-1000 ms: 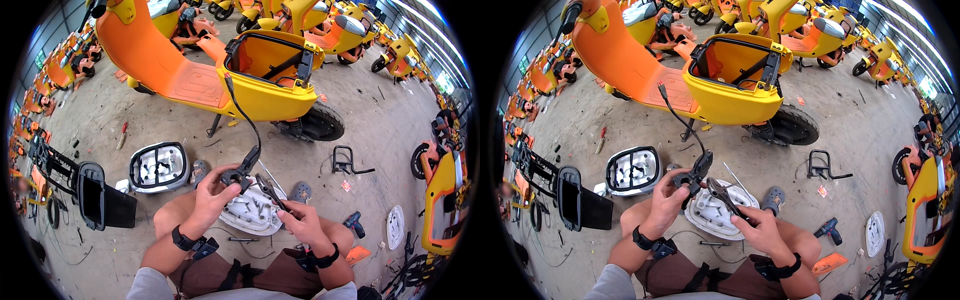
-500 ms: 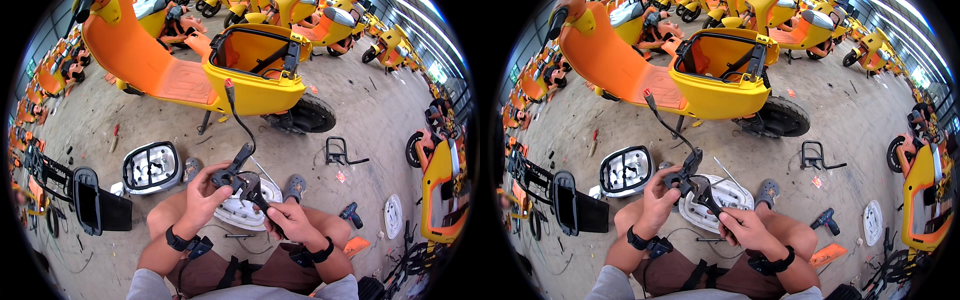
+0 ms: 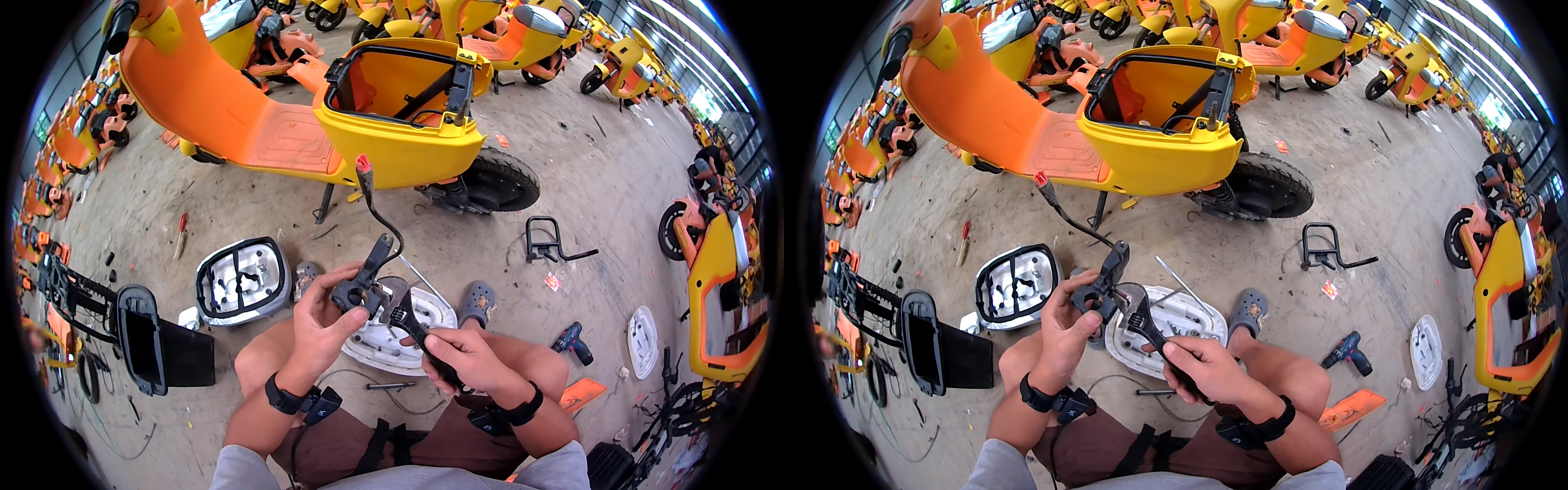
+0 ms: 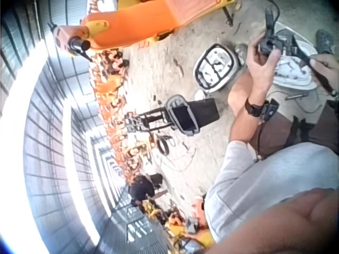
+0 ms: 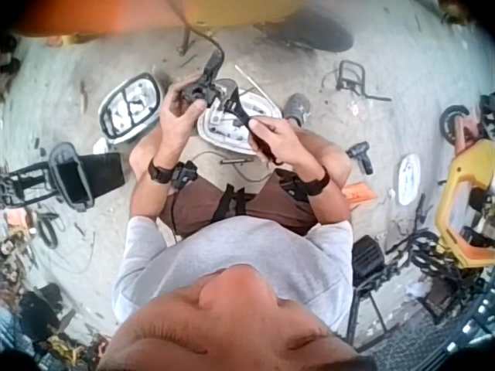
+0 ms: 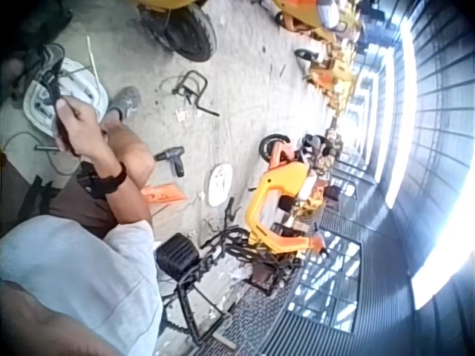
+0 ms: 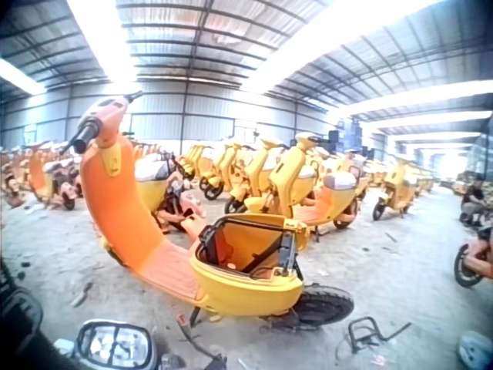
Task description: The person uses a wrench and a screwdriver to disassemble and work on a black motorcycle brake lever assembly while holding it by hand.
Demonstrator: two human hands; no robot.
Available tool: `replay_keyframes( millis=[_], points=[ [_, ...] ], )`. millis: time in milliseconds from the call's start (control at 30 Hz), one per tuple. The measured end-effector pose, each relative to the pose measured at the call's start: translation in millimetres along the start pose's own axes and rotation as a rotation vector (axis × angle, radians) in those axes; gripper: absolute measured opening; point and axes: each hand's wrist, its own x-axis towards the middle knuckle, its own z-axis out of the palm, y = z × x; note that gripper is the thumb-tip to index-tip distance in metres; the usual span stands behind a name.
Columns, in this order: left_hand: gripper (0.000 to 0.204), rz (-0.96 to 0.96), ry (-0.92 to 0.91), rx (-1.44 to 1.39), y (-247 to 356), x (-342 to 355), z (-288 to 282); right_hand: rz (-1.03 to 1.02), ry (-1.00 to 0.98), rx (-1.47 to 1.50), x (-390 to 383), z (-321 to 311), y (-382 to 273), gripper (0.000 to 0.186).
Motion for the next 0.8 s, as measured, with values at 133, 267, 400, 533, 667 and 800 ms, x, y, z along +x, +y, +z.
replay_keyframes(
  millis=[133,267,400,533,667,800],
  points=[
    [0.055,-0.005,-0.009,0.004,2,1,2,0.024,-0.011,-0.002,-1,-1,-5,0.042],
    [0.054,0.009,-0.021,0.017,1,1,1,0.066,-0.037,0.068,-2,-2,-11,0.043],
    [0.053,0.016,-0.023,0.037,-1,2,0,0.120,-0.061,0.177,-4,-3,-14,0.045],
    [0.054,0.009,-0.041,0.042,-3,2,-1,0.162,-0.105,0.280,-4,-8,-17,0.047],
    [0.054,-0.019,-0.061,0.034,-2,4,0,0.187,-0.125,0.349,-5,-10,-17,0.048],
    [0.053,-0.010,-0.069,0.054,-4,5,-2,0.181,-0.116,0.329,-5,-9,-17,0.048]
  ],
)
